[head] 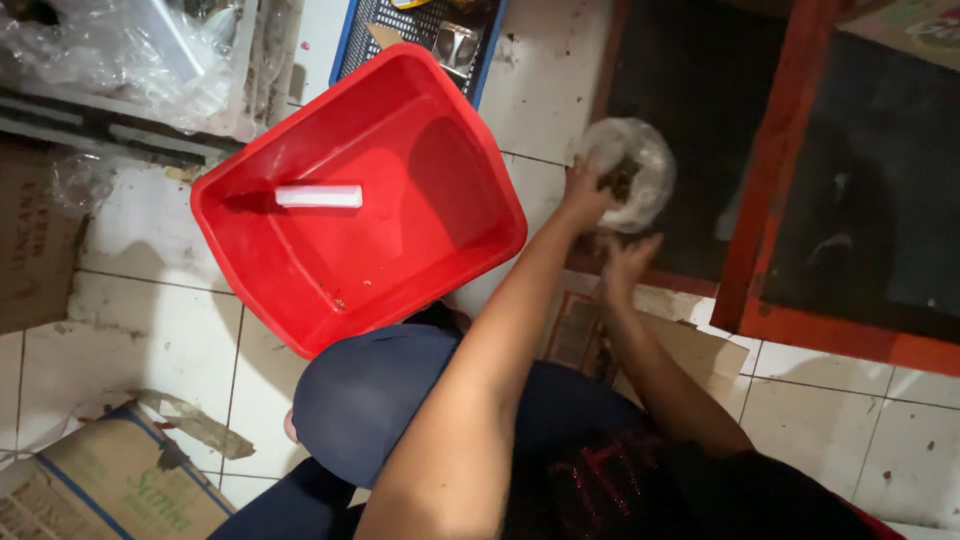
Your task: The person sorts peppers from a red bin into small plastic bags by hand and then places the filled bags back into a red bin or a larger bag.
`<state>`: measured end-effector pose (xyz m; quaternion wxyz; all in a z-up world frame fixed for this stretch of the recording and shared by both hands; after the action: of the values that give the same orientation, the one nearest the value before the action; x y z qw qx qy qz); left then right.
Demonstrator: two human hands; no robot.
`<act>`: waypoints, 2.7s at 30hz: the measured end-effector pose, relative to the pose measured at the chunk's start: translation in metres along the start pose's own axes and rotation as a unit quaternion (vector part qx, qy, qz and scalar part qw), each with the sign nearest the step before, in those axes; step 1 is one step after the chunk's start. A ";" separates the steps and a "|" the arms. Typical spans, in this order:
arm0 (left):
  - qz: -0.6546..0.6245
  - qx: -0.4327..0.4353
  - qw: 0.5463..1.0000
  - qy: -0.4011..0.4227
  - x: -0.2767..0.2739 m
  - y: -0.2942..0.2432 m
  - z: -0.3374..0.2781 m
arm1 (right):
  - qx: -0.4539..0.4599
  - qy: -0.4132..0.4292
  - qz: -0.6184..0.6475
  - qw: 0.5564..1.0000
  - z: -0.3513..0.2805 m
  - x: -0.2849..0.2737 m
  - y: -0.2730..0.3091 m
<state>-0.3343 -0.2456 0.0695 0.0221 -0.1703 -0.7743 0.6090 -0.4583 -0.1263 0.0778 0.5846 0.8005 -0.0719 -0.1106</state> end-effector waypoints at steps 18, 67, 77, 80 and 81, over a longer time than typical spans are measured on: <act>0.203 -0.326 0.763 -0.520 -0.311 0.076 -0.334 | -0.292 0.384 -0.358 0.799 0.023 0.204 0.113; -0.293 -0.459 0.520 -0.658 -0.124 0.289 -0.646 | -0.247 0.738 -0.358 0.516 -0.203 0.453 -0.044; -0.107 -0.476 0.568 -0.663 -0.114 0.212 -0.677 | -0.709 0.589 -0.333 0.199 -0.230 0.403 -0.070; -0.080 -0.477 0.550 -0.681 -0.121 0.192 -0.705 | -0.657 0.623 -0.396 0.153 -0.240 0.383 -0.084; -0.084 -0.469 0.542 -0.692 -0.118 0.190 -0.715 | -0.635 0.634 -0.417 0.142 -0.241 0.377 -0.085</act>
<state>-0.0054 0.4275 0.0932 -0.5522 0.3839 -0.7354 0.0828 -0.0330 0.0291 0.0321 0.5909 -0.1569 0.7650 0.2024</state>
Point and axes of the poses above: each hand's wrist, its own z-axis towards the middle knuckle, its own x-axis out of the palm, y = z × x, the point moved 2 cm from there along z, towards the middle knuckle, and after that the axes turned 12 degrees about y, right-handed, at the moved point
